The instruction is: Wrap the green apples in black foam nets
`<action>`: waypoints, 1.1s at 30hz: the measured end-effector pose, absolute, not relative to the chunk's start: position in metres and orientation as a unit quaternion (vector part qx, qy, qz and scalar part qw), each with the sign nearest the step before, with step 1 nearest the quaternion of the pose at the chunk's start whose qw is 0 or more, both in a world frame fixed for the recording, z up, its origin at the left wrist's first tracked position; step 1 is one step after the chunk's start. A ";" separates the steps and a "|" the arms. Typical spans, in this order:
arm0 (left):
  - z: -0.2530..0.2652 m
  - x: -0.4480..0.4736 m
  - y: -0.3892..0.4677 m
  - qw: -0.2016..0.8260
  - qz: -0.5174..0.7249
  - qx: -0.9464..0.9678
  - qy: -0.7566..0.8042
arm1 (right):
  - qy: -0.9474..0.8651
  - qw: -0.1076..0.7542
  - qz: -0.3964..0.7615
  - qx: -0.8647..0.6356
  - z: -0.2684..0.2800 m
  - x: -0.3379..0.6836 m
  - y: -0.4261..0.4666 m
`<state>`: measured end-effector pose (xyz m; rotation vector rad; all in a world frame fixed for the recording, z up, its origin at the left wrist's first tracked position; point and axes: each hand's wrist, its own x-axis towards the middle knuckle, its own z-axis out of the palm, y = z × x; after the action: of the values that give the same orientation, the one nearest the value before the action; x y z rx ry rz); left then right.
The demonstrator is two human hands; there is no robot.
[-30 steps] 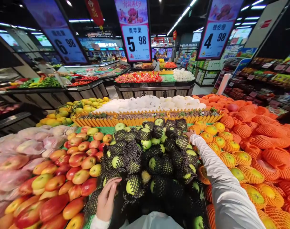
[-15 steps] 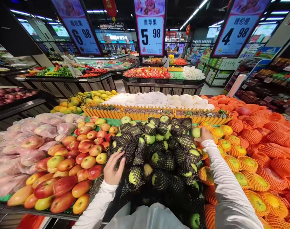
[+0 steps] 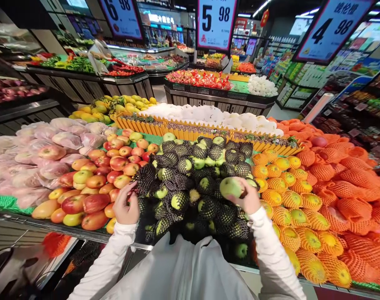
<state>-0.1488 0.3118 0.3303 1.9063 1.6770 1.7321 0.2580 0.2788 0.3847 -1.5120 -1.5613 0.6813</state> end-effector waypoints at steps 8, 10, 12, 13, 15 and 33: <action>0.339 -0.152 0.289 -0.031 0.549 0.651 0.523 | -0.652 0.412 0.258 -0.582 0.341 0.180 0.253; 0.341 -0.149 0.283 -0.009 0.539 0.662 0.521 | -0.660 0.413 0.220 -0.588 0.340 0.177 0.252; 0.342 -0.142 0.277 0.044 0.538 0.665 0.516 | -0.665 0.418 0.206 -0.584 0.339 0.176 0.252; 0.342 -0.136 0.274 0.085 0.544 0.658 0.513 | -0.668 0.421 0.207 -0.578 0.339 0.175 0.252; 0.341 -0.119 0.269 0.200 0.573 0.613 0.507 | -0.675 0.424 0.217 -0.563 0.335 0.173 0.252; 0.343 -0.014 0.247 0.560 0.495 0.569 0.342 | -0.645 0.591 0.145 -0.463 0.325 0.140 0.207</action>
<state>-0.0136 0.2475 0.3425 1.3417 0.8061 1.1676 0.1397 0.2068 0.3252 -1.0778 -1.5001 0.3379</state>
